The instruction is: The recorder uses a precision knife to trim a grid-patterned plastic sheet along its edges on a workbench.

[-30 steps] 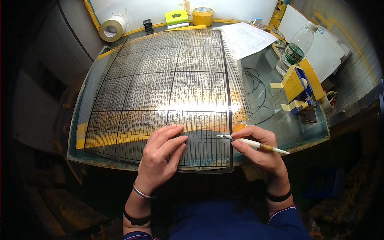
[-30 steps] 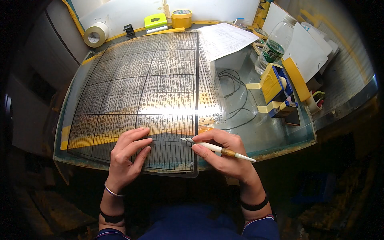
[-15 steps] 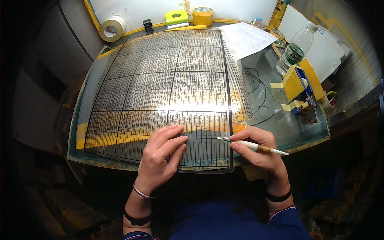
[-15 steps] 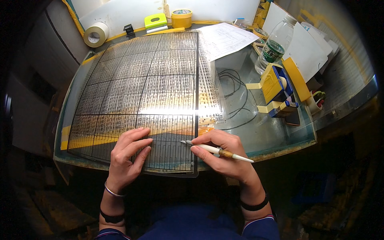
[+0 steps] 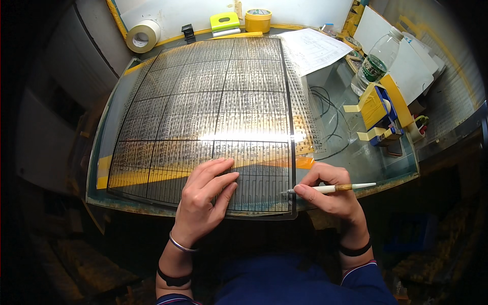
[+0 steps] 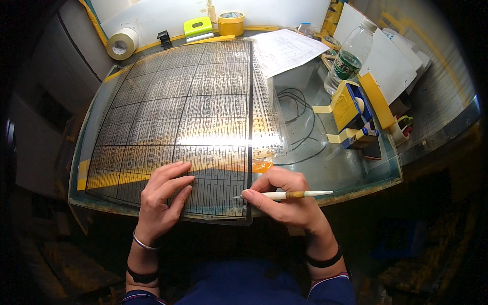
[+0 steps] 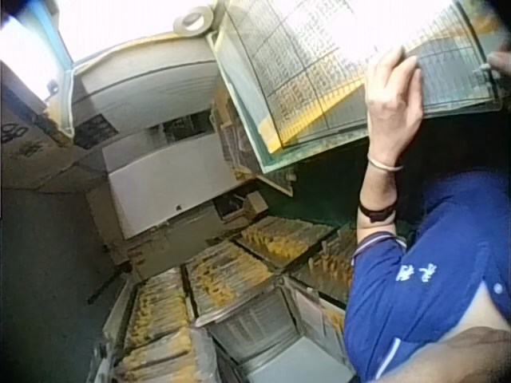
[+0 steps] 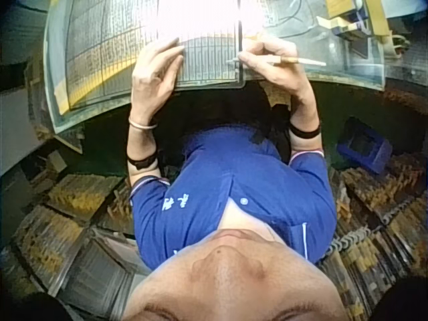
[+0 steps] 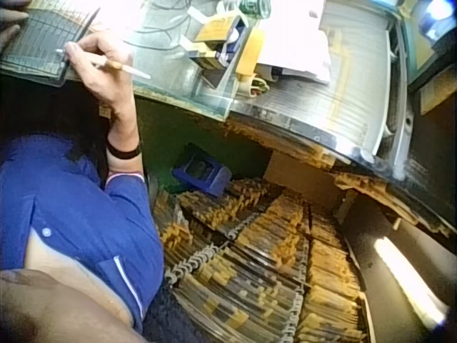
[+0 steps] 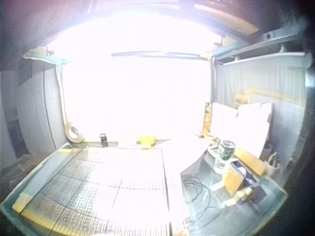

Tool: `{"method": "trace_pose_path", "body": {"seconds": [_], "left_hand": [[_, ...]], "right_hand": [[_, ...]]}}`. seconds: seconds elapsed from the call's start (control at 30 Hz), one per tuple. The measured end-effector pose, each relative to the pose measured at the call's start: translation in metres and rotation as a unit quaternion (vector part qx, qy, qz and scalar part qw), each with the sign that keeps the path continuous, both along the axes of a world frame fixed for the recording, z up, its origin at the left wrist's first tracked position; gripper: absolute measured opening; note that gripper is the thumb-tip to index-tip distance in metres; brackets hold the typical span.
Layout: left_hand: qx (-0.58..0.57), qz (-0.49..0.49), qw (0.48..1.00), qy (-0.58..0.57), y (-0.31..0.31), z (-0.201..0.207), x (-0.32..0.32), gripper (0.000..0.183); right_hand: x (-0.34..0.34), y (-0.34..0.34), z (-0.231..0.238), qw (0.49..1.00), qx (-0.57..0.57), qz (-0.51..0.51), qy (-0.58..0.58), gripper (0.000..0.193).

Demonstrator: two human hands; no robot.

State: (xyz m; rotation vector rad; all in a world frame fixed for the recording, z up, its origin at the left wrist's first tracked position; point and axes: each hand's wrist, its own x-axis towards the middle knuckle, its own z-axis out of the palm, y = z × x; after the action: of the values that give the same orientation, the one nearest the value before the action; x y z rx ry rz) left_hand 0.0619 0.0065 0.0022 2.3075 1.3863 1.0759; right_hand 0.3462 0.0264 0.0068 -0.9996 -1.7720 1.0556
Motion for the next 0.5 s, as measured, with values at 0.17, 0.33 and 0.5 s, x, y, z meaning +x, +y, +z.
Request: {"method": "trace_pose_path", "body": {"seconds": [0.17, 0.33, 0.5], "left_hand": [[0.002, -0.002, 1.000, 0.001, 0.000, 0.000, 0.000, 0.021], [0.000, -0.002, 1.000, 0.000, 0.001, 0.001, 0.001, 0.022], [-0.001, -0.001, 1.000, -0.002, 0.001, 0.000, 0.000, 0.023]], "right_hand": [[-0.003, 0.001, 0.000, 0.999, 0.032, -0.017, -0.002, 0.016], [0.008, 0.004, -0.005, 0.999, 0.036, 0.034, -0.011, 0.023], [0.006, 0.001, -0.004, 1.000, -0.006, 0.014, 0.020, 0.022]]}}
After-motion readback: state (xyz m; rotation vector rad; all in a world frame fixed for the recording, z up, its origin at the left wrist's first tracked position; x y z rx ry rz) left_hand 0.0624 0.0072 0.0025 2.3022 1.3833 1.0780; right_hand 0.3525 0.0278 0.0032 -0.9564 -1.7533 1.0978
